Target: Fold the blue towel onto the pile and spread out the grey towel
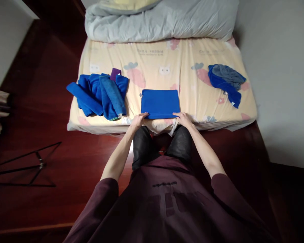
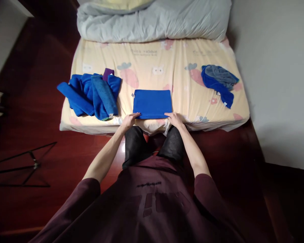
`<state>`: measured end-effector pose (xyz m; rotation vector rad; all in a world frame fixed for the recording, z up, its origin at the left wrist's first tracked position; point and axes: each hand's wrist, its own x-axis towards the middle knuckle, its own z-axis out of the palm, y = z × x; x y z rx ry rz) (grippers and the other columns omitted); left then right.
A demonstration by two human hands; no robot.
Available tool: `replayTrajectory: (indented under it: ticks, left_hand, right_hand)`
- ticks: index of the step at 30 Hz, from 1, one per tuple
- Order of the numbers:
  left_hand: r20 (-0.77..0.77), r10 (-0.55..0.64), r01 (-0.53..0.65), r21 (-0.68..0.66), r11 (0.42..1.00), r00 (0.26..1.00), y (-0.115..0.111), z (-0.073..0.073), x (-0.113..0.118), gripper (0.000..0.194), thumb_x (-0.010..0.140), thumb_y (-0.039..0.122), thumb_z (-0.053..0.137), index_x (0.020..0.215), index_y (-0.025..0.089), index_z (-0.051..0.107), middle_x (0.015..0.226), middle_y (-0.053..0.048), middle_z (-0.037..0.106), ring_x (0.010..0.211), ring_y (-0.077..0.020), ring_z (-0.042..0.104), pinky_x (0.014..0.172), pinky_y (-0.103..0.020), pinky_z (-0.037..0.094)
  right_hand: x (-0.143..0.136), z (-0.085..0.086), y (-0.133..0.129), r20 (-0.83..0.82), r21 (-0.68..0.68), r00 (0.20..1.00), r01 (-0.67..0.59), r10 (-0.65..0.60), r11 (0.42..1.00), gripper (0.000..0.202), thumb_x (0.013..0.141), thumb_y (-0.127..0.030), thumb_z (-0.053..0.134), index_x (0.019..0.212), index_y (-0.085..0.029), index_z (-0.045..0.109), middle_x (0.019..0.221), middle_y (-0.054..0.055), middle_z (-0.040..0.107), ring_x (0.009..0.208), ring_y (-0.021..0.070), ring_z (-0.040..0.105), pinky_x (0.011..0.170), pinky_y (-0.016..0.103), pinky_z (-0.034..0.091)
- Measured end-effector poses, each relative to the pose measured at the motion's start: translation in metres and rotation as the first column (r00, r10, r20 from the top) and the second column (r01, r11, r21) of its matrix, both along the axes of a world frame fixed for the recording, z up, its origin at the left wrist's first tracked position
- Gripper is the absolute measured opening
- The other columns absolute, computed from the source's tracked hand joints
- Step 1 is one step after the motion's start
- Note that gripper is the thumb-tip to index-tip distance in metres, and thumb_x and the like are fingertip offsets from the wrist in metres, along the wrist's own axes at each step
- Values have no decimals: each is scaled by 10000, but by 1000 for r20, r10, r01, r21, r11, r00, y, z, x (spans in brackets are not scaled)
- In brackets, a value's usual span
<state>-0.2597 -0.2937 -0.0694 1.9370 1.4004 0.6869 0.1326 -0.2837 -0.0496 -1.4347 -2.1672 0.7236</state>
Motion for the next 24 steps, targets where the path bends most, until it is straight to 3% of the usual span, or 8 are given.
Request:
replayTrajectory:
  ticks: [4, 10, 16, 24]
  left_hand:
    - [131, 92, -82, -79, 993, 987, -13, 0, -5, 516, 714, 62, 594, 1137, 201, 854, 1274, -69, 813, 1296, -325, 734, 1247, -490, 511]
    - [187, 203, -188, -94, 978, 961, -14, -6, -5, 487, 760, 188, 596, 1198, 159, 809, 1252, -112, 814, 1222, -311, 758, 1153, -461, 573]
    - [207, 232, -205, -146, 968, 950, -12, -6, -3, 365, 738, 237, 657, 1060, 164, 814, 1161, -128, 828, 1128, -322, 770, 1056, -465, 613]
    - [251, 264, -216, -203, 955, 931, -15, -3, -12, 278, 770, 361, 771, 960, 158, 786, 1043, -124, 810, 1016, -294, 755, 998, -432, 626]
  right_hand:
    - [3, 1, -11, -48, -69, 991, 122, -126, 990, 424, 895, -82, 653, 1214, -278, 852, 1242, 15, 829, 1192, 270, 784, 1150, 469, 594]
    - [-8, 0, -10, -330, -210, 894, 245, -304, 947, 301, 824, -115, 671, 1059, -188, 844, 1176, 70, 842, 1160, 251, 782, 1150, 411, 580]
    - [-9, -3, -8, -345, -231, 881, 255, -324, 939, 361, 753, -80, 612, 1009, -194, 840, 1120, 64, 846, 1091, 254, 793, 1097, 429, 605]
    - [10, -18, -6, -367, -267, 869, 245, -333, 932, 236, 767, -228, 759, 989, -182, 824, 1048, 87, 842, 981, 267, 787, 996, 427, 630]
